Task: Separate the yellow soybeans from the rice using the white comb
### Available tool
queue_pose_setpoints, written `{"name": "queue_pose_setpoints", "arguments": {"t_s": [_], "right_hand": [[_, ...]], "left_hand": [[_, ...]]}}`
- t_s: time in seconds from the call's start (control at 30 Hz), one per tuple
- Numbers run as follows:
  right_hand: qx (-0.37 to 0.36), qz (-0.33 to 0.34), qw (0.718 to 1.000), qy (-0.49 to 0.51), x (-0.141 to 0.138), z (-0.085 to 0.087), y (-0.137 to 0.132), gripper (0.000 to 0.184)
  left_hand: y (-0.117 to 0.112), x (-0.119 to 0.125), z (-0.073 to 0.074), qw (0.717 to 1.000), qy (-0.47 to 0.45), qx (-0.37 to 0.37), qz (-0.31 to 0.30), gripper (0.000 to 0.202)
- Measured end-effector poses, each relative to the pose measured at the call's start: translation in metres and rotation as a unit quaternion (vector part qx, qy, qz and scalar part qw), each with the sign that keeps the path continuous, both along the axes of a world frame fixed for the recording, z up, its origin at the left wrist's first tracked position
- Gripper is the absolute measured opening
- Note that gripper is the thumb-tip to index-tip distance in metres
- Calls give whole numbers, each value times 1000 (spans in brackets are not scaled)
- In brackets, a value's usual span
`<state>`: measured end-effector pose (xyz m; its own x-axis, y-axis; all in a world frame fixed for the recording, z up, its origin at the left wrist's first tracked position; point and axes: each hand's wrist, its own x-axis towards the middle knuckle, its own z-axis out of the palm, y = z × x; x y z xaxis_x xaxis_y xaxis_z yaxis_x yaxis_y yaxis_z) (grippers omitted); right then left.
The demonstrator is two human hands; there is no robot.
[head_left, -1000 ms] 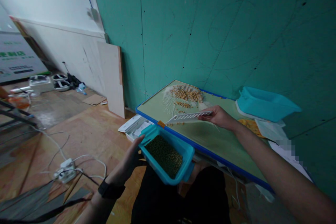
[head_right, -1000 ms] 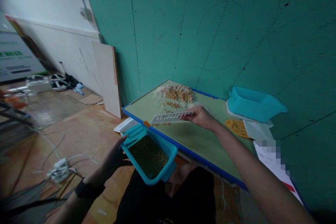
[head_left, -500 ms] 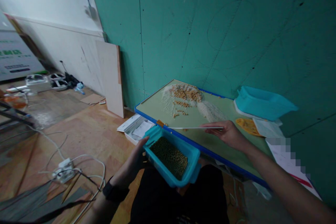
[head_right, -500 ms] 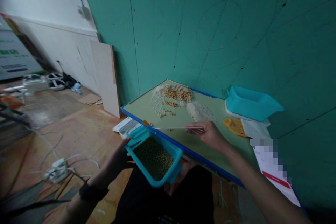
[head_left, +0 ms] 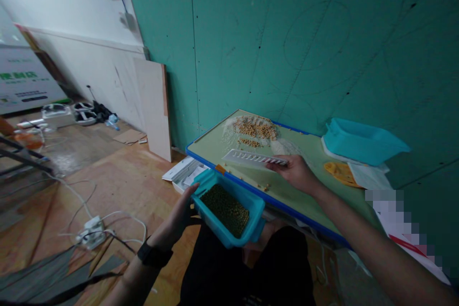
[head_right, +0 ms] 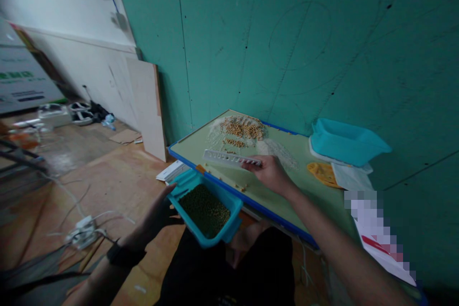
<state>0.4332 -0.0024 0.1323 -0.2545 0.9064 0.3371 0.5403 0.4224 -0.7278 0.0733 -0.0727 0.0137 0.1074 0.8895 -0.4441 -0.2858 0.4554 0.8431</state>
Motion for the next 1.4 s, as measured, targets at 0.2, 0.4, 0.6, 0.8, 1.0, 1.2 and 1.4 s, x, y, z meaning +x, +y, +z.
{"name": "queue_pose_setpoints", "arguments": {"t_s": [0.2, 0.4, 0.6, 0.8, 1.0, 1.2, 1.4], "right_hand": [[-36, 54, 998, -10, -2, 4, 7, 48], [-47, 47, 998, -15, 13, 13, -12, 49], [28, -83, 992, -86, 29, 32, -57, 44], [174, -263, 911, -266, 61, 13, -151, 41], [228, -229, 888, -329, 60, 0, -180, 47], [250, -166, 910, -286, 37, 17, -181, 41], [246, -139, 927, -246, 19, 22, -185, 36]], "left_hand": [[3, -7, -2, 1000, -12, 19, -18, 81], [-6, 4, 5, 999, -24, -7, -48, 85], [-18, 15, 2, 996, -47, -26, -66, 80], [-19, 37, -12, 992, -65, -64, -90, 82], [-24, 62, 8, 984, -140, -66, -90, 98], [-18, 63, -8, 984, -166, -8, -58, 95], [-16, 59, -3, 986, -152, -16, -68, 79]]}}
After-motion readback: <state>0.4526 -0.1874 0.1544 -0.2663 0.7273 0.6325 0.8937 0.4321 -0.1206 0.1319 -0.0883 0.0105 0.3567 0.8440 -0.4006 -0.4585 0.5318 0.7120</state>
